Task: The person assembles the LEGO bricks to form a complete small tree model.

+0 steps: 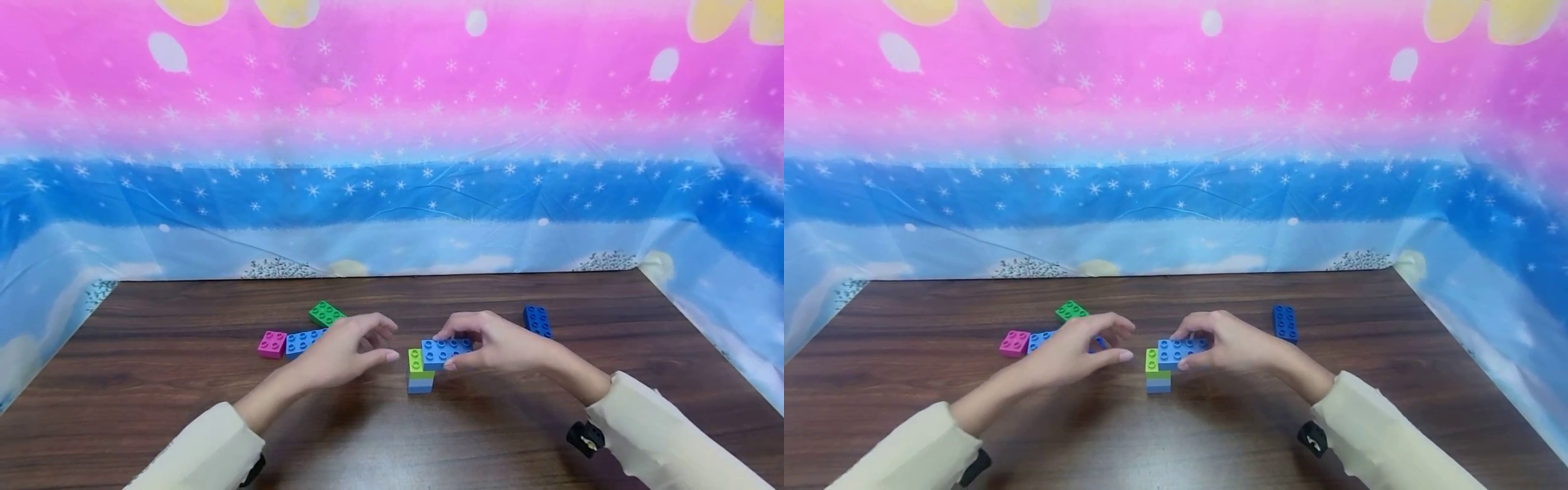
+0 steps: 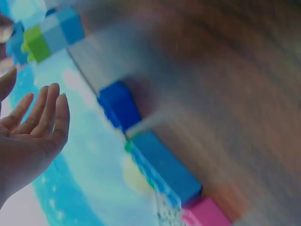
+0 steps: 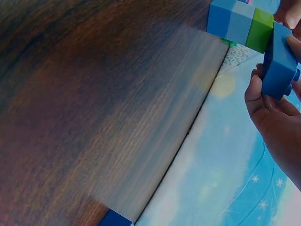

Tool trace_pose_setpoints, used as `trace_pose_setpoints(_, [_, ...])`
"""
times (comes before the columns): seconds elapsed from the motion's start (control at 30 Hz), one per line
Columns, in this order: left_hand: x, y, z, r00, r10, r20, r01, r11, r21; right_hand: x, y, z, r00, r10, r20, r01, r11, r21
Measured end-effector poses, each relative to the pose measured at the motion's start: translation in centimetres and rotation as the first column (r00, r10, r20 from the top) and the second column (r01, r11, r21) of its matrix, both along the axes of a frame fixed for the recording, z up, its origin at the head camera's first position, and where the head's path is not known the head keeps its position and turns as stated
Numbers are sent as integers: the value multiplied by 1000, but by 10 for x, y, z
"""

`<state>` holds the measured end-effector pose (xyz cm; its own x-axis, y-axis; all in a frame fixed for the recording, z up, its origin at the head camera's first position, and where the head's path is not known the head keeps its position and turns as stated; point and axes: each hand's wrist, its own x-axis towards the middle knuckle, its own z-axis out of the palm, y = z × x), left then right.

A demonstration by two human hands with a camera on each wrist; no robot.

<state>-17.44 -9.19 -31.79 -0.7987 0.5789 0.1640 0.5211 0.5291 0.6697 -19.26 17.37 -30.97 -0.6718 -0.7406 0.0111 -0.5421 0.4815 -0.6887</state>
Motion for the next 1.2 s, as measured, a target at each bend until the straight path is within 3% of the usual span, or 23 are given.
trace_pose_setpoints(0.27, [-8, -34, 11, 989, 98, -113, -102, 994, -38, 0, 1, 1, 1000, 9, -9, -8, 1000, 6])
trace_pose_setpoints(0.47, [-13, -59, 5, 985, 149, -83, -154, 987, -53, 0, 1, 1, 1000, 8, -1, -8, 1000, 6])
trace_pose_setpoints(0.77, [-21, -87, -14, 978, 206, -16, -206, 972, -108, 0, 1, 0, 1000, 24, -2, -24, 1000, -4])
trace_pose_setpoints(0.97, [-25, -92, -24, 980, 193, -46, -198, 970, -142, 0, 0, 1, 1000, 21, 3, -21, 1000, -4])
trace_pose_setpoints(1.2, [-25, -90, -26, 983, 182, -24, -184, 970, -160, 0, 0, 1, 1000, 15, 9, -15, 1000, 1])
